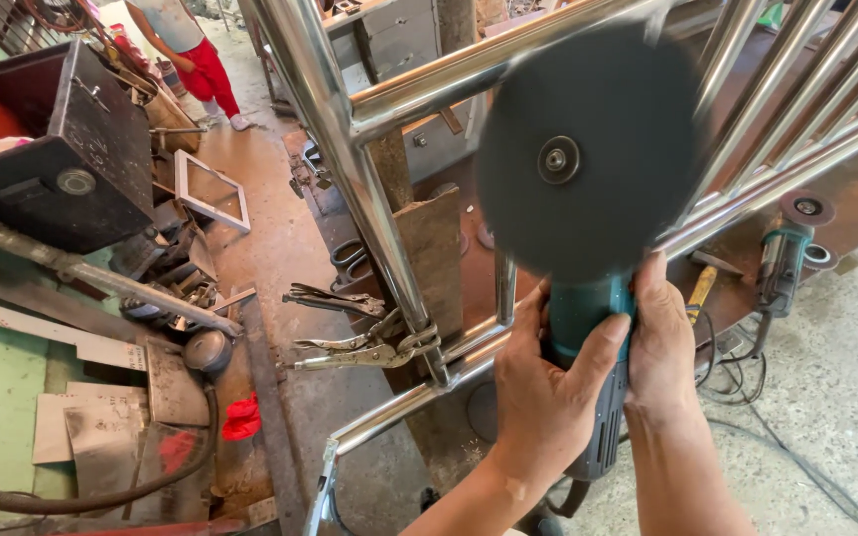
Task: Polishing a stainless steel railing using an angle grinder with a sanding disk.
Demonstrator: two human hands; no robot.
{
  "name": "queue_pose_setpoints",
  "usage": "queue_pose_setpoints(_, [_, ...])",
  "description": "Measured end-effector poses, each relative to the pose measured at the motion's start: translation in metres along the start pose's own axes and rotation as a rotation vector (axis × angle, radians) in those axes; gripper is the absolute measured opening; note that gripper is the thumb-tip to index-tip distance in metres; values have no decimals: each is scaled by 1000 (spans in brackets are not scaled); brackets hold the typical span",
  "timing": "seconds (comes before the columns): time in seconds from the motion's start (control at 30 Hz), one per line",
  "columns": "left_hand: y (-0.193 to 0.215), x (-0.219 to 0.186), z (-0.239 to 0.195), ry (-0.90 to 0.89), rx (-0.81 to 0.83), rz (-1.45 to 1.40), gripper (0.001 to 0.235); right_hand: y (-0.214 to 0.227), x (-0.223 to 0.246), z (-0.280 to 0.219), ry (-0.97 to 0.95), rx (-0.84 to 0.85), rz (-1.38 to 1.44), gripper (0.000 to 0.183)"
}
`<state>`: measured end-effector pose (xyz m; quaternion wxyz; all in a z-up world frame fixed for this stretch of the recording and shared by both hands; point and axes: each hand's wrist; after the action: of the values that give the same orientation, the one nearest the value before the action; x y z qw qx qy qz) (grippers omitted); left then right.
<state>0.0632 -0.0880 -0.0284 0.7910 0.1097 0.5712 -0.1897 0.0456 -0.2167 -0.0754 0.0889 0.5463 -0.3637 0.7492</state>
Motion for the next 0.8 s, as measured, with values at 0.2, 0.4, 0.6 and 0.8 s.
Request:
queue_pose_setpoints(0.2, [15,-5,0,-49,13,17,65,-27,5,-11,-12,-89,-18,56])
queue_pose_setpoints(0.4, [23,0,2,-22,31,52,62,-27,-4,-13,-9,-112,29,53])
queue_pose_setpoints(0.6, [28,-9,1,-32,47,48,65,-35,0,-20,20,-120,21,51])
queue_pose_setpoints(0.8, [49,-26,0,20,256,285,61,-57,1,-45,-91,-353,184,54])
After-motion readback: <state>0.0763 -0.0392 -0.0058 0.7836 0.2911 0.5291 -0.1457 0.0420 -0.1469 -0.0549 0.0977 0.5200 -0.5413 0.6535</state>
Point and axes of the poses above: each hand's wrist, its own z-axis towards the middle knuckle, its own y-axis out of the back of the hand, x = y × z, and after that the axes turned 1 degree about x, right-handed
